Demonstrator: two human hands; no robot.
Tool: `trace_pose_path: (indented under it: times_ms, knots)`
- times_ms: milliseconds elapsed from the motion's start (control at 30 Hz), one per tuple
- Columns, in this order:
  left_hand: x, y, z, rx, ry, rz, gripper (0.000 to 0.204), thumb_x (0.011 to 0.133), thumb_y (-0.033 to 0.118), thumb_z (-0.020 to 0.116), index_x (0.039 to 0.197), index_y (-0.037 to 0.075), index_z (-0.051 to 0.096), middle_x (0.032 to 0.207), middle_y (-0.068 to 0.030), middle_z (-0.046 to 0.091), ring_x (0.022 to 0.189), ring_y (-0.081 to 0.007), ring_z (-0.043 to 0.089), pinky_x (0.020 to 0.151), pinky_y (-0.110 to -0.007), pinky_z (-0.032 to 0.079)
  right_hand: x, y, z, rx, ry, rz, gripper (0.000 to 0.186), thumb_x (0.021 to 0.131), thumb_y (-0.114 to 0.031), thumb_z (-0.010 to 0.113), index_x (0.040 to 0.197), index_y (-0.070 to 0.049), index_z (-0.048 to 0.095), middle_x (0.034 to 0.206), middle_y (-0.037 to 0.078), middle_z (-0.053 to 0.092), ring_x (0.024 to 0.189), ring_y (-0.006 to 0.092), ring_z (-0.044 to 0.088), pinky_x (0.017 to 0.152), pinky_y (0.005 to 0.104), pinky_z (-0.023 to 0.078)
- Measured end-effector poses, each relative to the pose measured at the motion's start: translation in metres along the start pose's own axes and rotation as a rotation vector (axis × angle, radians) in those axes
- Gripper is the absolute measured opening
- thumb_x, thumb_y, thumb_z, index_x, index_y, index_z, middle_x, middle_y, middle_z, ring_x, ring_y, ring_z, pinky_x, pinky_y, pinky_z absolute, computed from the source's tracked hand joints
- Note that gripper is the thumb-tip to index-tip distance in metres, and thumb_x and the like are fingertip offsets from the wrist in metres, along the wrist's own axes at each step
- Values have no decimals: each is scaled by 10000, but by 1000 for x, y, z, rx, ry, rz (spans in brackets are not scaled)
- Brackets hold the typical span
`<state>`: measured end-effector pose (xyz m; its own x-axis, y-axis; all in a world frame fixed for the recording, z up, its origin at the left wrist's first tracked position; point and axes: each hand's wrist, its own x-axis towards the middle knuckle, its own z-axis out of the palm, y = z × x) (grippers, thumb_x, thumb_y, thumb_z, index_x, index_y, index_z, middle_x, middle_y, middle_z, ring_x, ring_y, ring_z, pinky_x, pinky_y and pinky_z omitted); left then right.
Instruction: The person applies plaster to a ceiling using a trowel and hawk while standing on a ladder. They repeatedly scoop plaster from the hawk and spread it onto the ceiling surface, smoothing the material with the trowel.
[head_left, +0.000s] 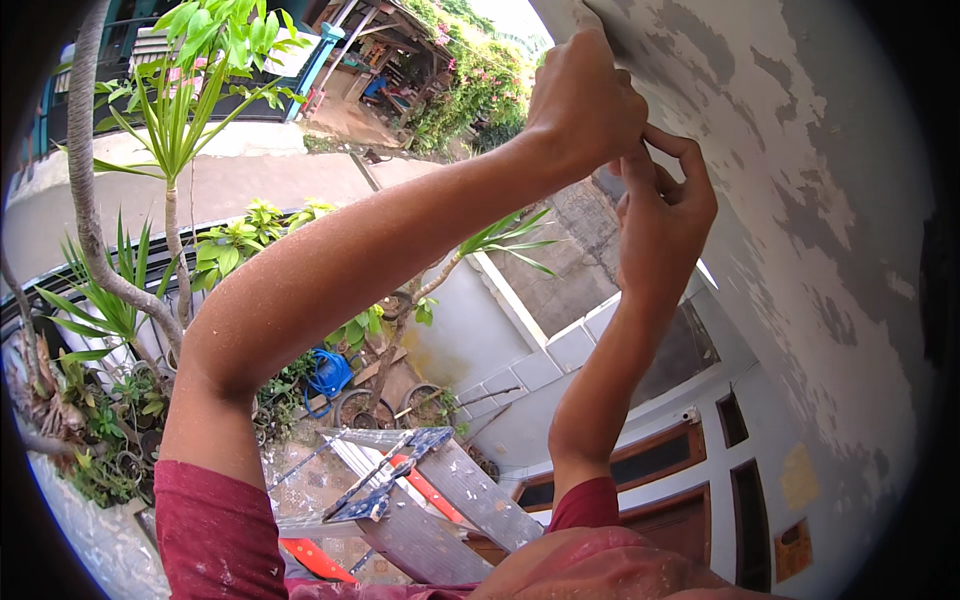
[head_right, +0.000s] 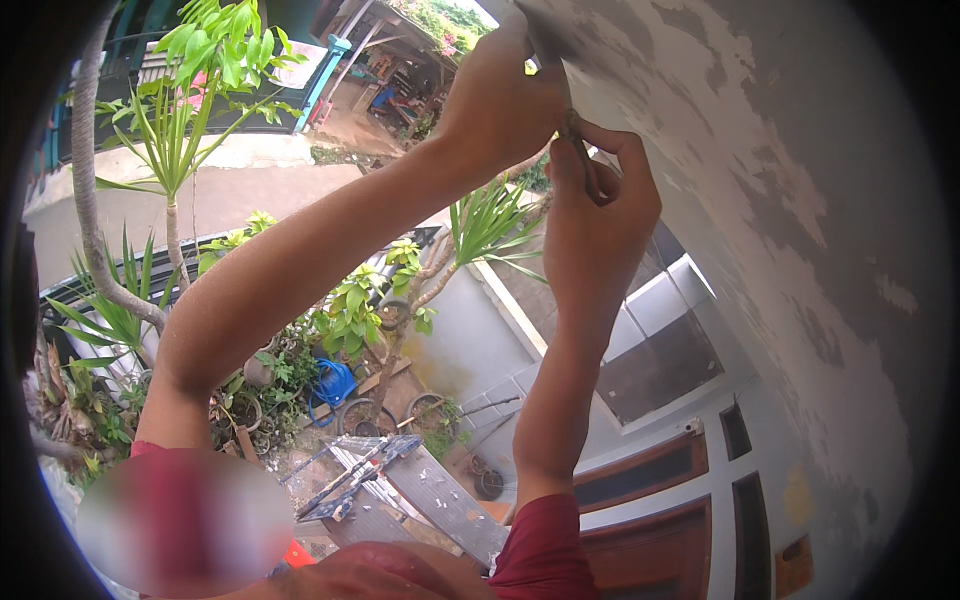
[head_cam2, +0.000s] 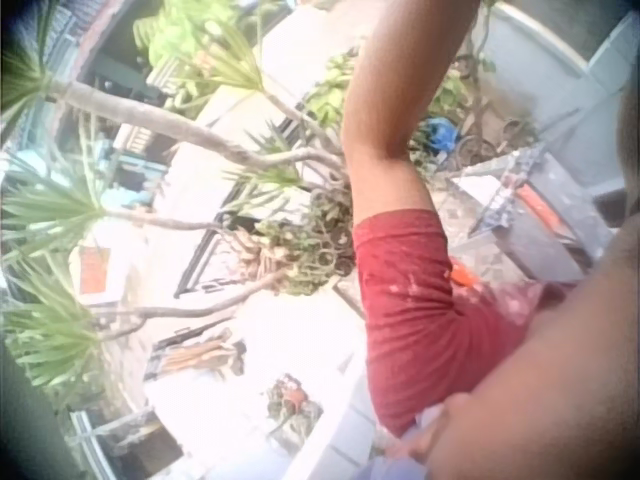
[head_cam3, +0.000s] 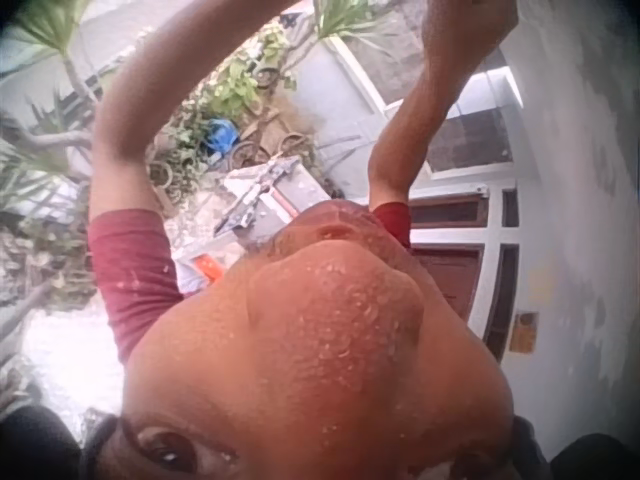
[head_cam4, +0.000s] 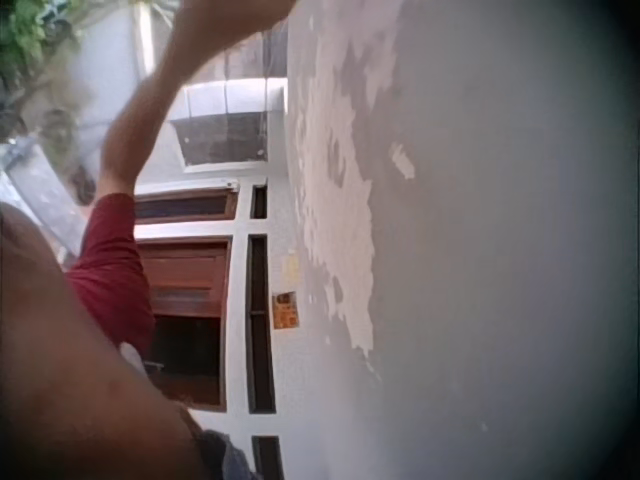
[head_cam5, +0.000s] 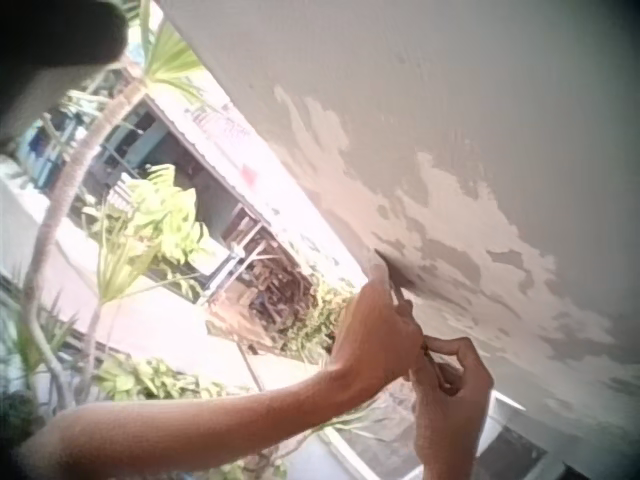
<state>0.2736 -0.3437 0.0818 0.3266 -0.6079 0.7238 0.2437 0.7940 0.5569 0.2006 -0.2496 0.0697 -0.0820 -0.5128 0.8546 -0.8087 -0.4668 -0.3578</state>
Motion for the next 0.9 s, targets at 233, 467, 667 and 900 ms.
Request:
trace_pose_path:
  times_ms: [233, 467, 667, 900]
  knots:
    - [-2, 1, -5, 0, -55, -38, 221, 777, 52, 683, 882, -140, 653, 897, -336, 714, 923, -460, 735, 843, -476, 591, 5, 12, 3, 26, 6, -67, 181, 973, -145, 692, 1068, 5, 656, 704, 89, 688, 660, 103, 619, 624, 293, 441]
    - [22, -32, -34, -133, -102, 22, 176, 970, 126, 579, 997, -47, 597, 931, -260, 703, 924, -463, 682, 795, -480, 527, 9, 3, 31, -66, -13, -149, 191, 969, -95, 673, 1130, 8, 657, 730, 98, 697, 683, 95, 629, 623, 289, 443]
    - [2, 15, -40, 15, -130, 28, 761, 821, 36, 623, 1415, -288, 276, 816, -327, 698, 839, -470, 728, 799, -495, 584, -9, -12, 11, 12, 61, -44, 192, 978, -85, 671, 1149, 1, 666, 776, 106, 725, 747, 90, 652, 650, 245, 445]
    - [-7, 12, -37, -21, -33, 137, 719, 801, 26, 626, 1366, -298, 322, 783, -319, 694, 788, -467, 727, 750, -502, 588, -8, -25, 9, -14, 45, -25, 185, 985, -116, 673, 1137, -10, 674, 767, 101, 721, 739, 82, 641, 665, 241, 438]
